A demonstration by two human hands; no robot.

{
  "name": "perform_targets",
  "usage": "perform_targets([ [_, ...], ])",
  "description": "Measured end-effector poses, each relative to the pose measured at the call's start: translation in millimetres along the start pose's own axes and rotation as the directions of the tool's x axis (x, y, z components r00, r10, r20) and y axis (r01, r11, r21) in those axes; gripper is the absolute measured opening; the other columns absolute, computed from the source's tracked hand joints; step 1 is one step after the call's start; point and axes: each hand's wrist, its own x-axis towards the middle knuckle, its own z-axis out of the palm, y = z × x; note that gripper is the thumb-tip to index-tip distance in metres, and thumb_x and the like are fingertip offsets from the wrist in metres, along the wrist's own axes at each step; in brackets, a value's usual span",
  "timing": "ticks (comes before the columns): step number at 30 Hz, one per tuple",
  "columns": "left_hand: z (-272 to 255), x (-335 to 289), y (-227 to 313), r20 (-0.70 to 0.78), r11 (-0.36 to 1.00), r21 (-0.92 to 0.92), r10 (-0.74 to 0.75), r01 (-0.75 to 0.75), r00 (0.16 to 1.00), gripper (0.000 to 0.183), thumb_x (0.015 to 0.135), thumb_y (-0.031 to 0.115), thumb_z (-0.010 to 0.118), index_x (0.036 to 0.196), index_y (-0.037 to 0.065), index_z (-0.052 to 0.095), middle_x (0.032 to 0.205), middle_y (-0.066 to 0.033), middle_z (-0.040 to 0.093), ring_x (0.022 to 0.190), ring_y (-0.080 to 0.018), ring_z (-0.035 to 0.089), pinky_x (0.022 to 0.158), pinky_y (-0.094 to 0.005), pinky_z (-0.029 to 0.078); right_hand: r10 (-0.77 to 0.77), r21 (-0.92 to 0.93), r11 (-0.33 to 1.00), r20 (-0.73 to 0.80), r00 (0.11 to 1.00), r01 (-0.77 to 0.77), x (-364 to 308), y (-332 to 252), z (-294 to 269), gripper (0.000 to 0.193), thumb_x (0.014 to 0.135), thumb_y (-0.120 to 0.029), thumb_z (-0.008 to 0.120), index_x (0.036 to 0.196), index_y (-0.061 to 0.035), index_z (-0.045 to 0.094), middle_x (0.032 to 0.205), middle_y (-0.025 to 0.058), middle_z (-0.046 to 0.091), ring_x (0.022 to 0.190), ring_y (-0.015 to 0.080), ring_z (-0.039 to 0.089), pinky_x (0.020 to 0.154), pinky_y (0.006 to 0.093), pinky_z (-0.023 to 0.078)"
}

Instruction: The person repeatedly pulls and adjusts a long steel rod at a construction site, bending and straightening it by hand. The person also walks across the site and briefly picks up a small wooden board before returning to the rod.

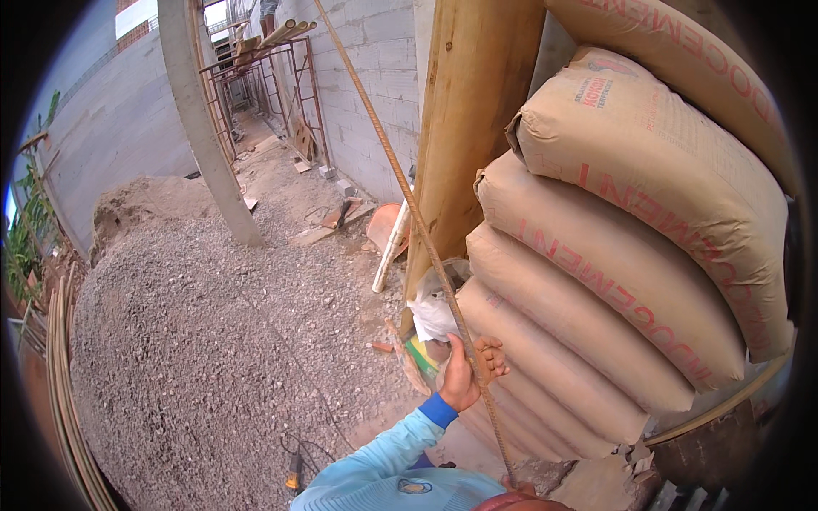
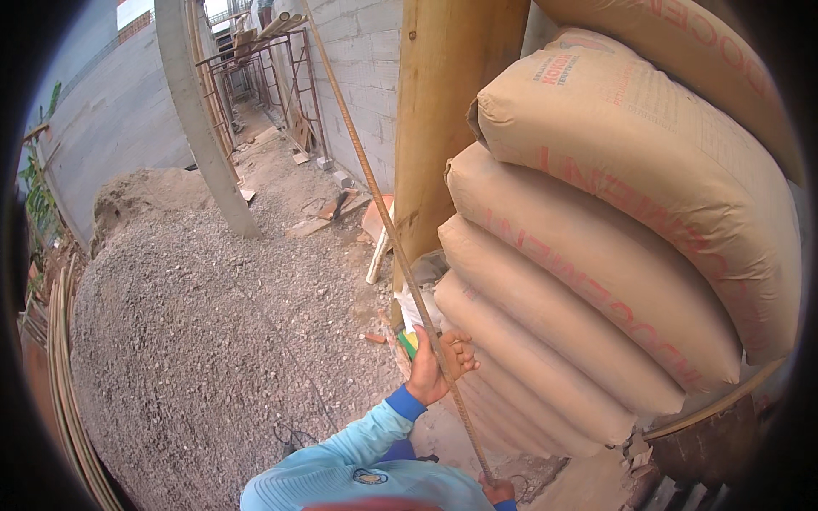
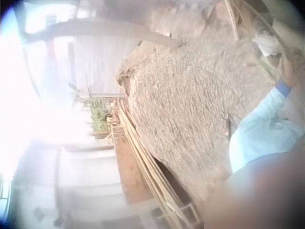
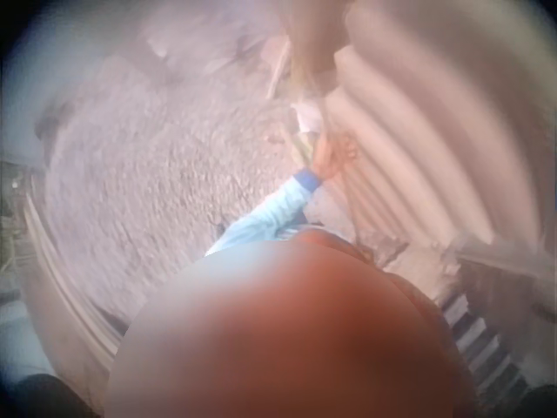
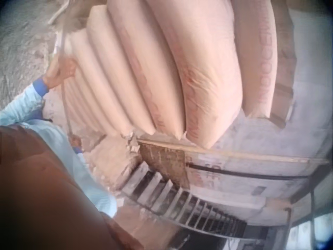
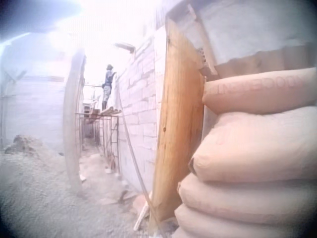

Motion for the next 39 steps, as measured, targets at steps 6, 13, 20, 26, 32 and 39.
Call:
perform_targets([
  [6, 11, -60, -55, -0.043, 0.949, -0.182, -0.269, 0.257, 0.962, 0.075, 0.088, 0.074, 0.02, 0.095, 0.007, 0.052, 0.074, -0.0038, 0.049, 0.064, -0.0155, 0.046, 0.069, -0.0316, 0.044, 0.013, -0.029, 1.0, 0.043, 0.999, -0.012, 15, 23, 3, 0.045, 0.09, -0.045, 0.053, 0.1, -0.0043, 0.069, 0.085, 0.0245, 0.066, 0.078, 0.0371, 0.063, 0.069, 0.0487, 0.048],
  [13, -11, -57, -76, 0.174, 0.983, -0.126, -0.114, 0.137, 0.978, 0.056, 0.097, 0.06, 0.022, 0.073, 0.012, 0.037, 0.062, 0.0046, 0.029, 0.052, -0.0068, 0.026, 0.052, -0.023, 0.025, -0.014, -0.249, 0.968, 0.008, 1.0, 0.015, 41, 63, 26, 0.054, 0.084, -0.048, 0.064, 0.059, 0.0006, 0.062, 0.049, 0.0157, 0.054, 0.05, 0.0246, 0.058, 0.051, 0.0399, 0.042],
  [20, 13, -19, -22, 0.13, 0.995, -0.082, -0.048, 0.059, 0.99, 0.055, 0.097, 0.062, 0.023, 0.073, 0.014, 0.036, 0.06, 0.0061, 0.028, 0.049, -0.0056, 0.025, 0.048, -0.0224, 0.025, -0.064, 0.174, 0.983, 0.061, 0.996, 0.052, -7, -79, -25, 0.057, 0.085, -0.049, 0.064, 0.06, 0.0021, 0.062, 0.051, 0.011, 0.056, 0.052, 0.0183, 0.056, 0.054, 0.0385, 0.043],
  [26, 19, 13, 29, 0.221, 1.0, -0.004, -0.027, 0.029, 0.975, 0.056, 0.098, 0.061, 0.021, 0.074, 0.013, 0.037, 0.061, 0.0056, 0.029, 0.049, -0.0053, 0.025, 0.049, -0.0223, 0.025, -0.065, 0.138, 0.989, 0.063, 0.996, 0.056, 14, -196, -35, 0.055, 0.087, -0.043, 0.064, 0.057, 0.0028, 0.058, 0.054, 0.0058, 0.055, 0.05, 0.0155, 0.05, 0.049, 0.0357, 0.039],
  [32, 32, 20, 11, 0.234, 0.999, -0.021, -0.019, 0.024, 0.972, 0.056, 0.098, 0.06, 0.019, 0.074, 0.013, 0.037, 0.062, 0.0051, 0.029, 0.05, -0.0054, 0.023, 0.049, -0.0218, 0.025, -0.032, 0.262, 0.965, 0.073, 0.997, 0.012, 24, -179, -48, 0.053, 0.086, -0.04, 0.067, 0.054, 0.0018, 0.057, 0.051, 0.0062, 0.054, 0.047, 0.0146, 0.05, 0.045, 0.0349, 0.035],
  [39, 10, 9, -18, 0.109, 0.996, -0.051, -0.073, 0.079, 0.991, 0.055, 0.098, 0.06, 0.019, 0.073, 0.013, 0.036, 0.061, 0.0054, 0.029, 0.049, -0.0055, 0.024, 0.049, -0.0214, 0.024, -0.023, 0.123, 0.992, 0.087, 0.996, 0.012, 10, -139, -45, 0.053, 0.086, -0.043, 0.066, 0.056, 0.001, 0.059, 0.051, 0.0056, 0.055, 0.047, 0.017, 0.051, 0.048, 0.0365, 0.039],
])
